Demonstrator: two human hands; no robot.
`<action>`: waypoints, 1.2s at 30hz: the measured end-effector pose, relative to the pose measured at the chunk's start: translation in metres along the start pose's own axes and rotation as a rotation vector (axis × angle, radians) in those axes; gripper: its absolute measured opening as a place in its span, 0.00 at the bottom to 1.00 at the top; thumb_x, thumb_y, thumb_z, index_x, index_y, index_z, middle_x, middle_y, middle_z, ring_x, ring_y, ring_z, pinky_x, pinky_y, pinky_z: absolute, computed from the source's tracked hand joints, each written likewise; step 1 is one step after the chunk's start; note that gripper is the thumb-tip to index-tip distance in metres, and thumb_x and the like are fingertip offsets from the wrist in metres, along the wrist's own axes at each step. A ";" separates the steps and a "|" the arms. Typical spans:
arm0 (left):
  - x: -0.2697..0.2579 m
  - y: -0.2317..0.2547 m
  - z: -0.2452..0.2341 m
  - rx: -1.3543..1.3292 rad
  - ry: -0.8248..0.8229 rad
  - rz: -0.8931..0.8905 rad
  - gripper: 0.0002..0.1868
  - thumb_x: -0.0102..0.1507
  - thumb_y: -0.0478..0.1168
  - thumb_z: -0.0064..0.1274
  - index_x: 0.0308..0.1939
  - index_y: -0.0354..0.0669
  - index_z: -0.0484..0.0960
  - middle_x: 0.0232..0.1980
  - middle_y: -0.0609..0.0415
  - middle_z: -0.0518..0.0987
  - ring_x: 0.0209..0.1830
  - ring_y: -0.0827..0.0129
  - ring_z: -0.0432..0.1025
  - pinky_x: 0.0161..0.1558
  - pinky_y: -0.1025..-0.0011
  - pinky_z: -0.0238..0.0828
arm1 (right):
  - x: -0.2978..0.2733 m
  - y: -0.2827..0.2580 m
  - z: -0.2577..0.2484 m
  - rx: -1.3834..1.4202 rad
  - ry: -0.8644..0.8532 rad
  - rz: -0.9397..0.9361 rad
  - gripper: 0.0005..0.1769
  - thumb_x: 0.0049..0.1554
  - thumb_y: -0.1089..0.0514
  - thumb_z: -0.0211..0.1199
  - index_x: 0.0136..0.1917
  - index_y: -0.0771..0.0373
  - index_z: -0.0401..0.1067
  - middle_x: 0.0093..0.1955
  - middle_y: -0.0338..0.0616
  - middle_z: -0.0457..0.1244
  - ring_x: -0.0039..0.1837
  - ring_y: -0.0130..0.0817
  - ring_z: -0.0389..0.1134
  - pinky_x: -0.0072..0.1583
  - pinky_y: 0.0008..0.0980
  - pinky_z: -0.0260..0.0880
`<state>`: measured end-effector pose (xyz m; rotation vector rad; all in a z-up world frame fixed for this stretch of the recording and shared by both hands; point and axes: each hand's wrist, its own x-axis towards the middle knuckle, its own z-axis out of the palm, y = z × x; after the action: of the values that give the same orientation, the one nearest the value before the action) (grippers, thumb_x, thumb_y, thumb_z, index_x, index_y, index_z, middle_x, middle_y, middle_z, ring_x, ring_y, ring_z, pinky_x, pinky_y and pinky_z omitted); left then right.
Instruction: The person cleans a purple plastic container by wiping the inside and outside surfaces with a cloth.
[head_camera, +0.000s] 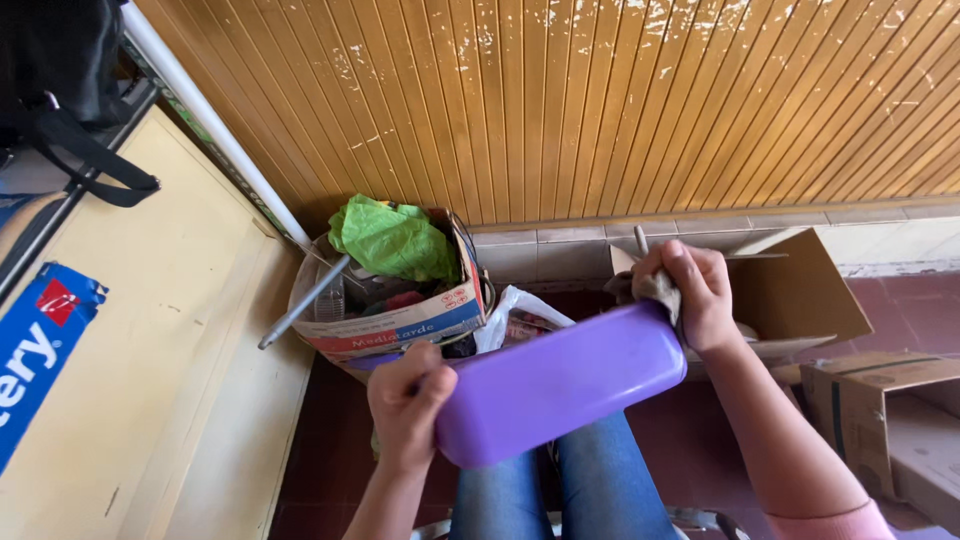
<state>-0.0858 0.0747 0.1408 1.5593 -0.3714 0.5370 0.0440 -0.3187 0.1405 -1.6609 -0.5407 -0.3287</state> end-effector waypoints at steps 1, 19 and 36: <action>0.000 -0.008 -0.001 -0.057 0.040 -0.058 0.36 0.79 0.65 0.64 0.32 0.56 0.57 0.35 0.67 0.55 0.36 0.76 0.51 0.40 0.62 0.45 | -0.002 -0.009 0.003 0.109 0.056 0.028 0.41 0.90 0.37 0.51 0.43 0.63 0.78 0.40 0.47 0.72 0.43 0.33 0.70 0.53 0.35 0.70; 0.010 -0.022 -0.019 -0.849 0.351 -0.386 0.18 0.80 0.56 0.73 0.53 0.44 0.98 0.58 0.37 0.99 0.55 0.39 0.95 0.54 0.37 0.97 | -0.017 -0.020 0.000 0.047 -0.144 0.053 0.35 0.79 0.22 0.63 0.62 0.57 0.78 0.55 0.31 0.68 0.55 0.21 0.65 0.59 0.27 0.66; 0.005 -0.042 -0.009 -0.678 0.363 -0.434 0.28 0.82 0.60 0.66 0.69 0.39 0.96 0.66 0.43 0.98 0.62 0.50 0.93 0.62 0.48 0.93 | -0.010 -0.021 0.016 0.015 -0.042 0.092 0.26 0.76 0.33 0.73 0.66 0.58 0.79 0.59 0.34 0.72 0.59 0.20 0.69 0.64 0.25 0.69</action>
<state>-0.0598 0.0871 0.1088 0.8239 0.0718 0.2946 0.0228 -0.3027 0.1504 -1.6752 -0.4957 -0.2222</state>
